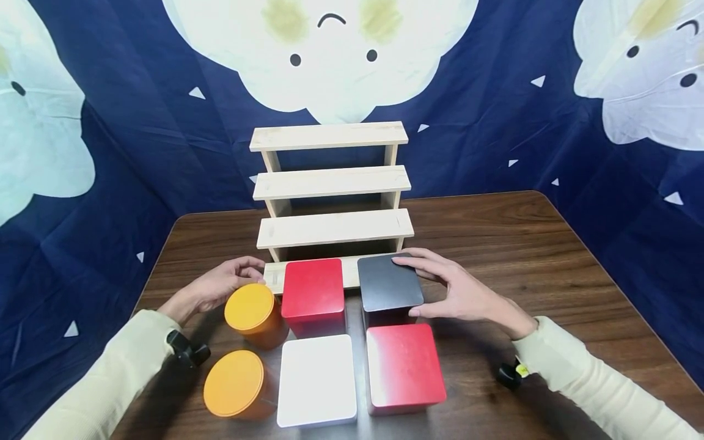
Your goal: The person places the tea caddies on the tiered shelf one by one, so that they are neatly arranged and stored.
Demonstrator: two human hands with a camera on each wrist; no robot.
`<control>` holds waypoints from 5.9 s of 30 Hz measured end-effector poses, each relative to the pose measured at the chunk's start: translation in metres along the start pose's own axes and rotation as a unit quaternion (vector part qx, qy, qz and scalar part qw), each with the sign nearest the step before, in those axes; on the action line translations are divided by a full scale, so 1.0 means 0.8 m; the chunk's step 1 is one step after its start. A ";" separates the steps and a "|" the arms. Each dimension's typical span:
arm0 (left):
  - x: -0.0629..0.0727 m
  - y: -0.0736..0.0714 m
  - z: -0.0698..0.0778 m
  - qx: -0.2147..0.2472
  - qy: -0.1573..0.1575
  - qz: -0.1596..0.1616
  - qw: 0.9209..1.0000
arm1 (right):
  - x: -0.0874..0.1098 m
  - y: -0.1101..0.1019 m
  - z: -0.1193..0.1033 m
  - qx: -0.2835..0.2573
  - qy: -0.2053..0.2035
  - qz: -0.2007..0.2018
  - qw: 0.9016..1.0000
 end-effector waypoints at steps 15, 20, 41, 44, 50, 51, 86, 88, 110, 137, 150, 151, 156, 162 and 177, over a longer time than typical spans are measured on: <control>-0.001 0.000 0.001 -0.007 0.000 0.007 1.000 | 0.001 -0.031 -0.026 -0.011 -0.007 0.030 0.999; -0.001 0.003 0.002 -0.016 -0.002 0.013 1.000 | 0.001 -0.043 -0.035 -0.003 -0.007 0.043 0.999; -0.003 0.001 0.001 -0.041 0.005 0.019 0.999 | -0.029 -0.085 -0.068 -0.034 -0.093 0.088 0.991; -0.003 0.002 0.002 -0.045 0.007 0.018 0.999 | -0.036 -0.090 -0.071 -0.045 -0.102 0.092 0.990; -0.002 0.003 0.003 -0.048 0.008 0.015 0.999 | -0.050 -0.101 -0.076 -0.046 -0.109 0.099 0.988; -0.002 0.003 0.003 -0.048 0.007 0.015 0.999 | -0.053 -0.102 -0.078 -0.046 -0.110 0.100 0.988; -0.004 0.001 0.001 -0.060 0.008 0.017 0.998 | -0.195 -0.150 -0.123 -0.104 -0.126 0.135 0.977; -0.004 0.000 0.001 -0.063 0.007 0.017 0.998 | -0.202 -0.149 -0.124 -0.108 -0.125 0.138 0.977; 0.003 -0.001 0.001 -0.075 0.006 0.017 0.997 | -0.243 -0.142 -0.146 -0.123 -0.091 0.190 0.970; 0.005 -0.002 -0.002 -0.065 0.005 0.018 0.998 | -0.319 -0.135 -0.153 -0.109 -0.007 0.162 0.981; 0.007 -0.002 -0.002 -0.067 0.005 0.018 0.998 | -0.337 -0.142 -0.150 -0.046 0.024 0.178 0.983; 0.007 -0.001 -0.003 -0.066 0.005 0.017 0.998 | -0.338 -0.141 -0.150 -0.054 0.025 0.181 0.982; 0.008 -0.001 -0.006 -0.067 0.007 0.015 0.998 | -0.343 -0.136 -0.145 -0.071 0.022 0.194 0.978; 0.009 -0.001 -0.004 -0.065 0.009 0.014 0.998 | -0.358 -0.135 -0.134 -0.068 0.011 0.206 0.976; 0.004 0.000 -0.007 -0.064 0.014 0.014 0.998 | -0.374 -0.135 -0.112 -0.023 0.004 0.223 0.975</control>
Point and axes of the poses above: each hand's wrist, its own x-axis away from the middle knuckle, its own y-axis out of the palm, z = x × y, the point moved 3 cm from there along -x, towards the middle knuckle, and after that the axes turned 1 degree about y, right-handed, at the moved point
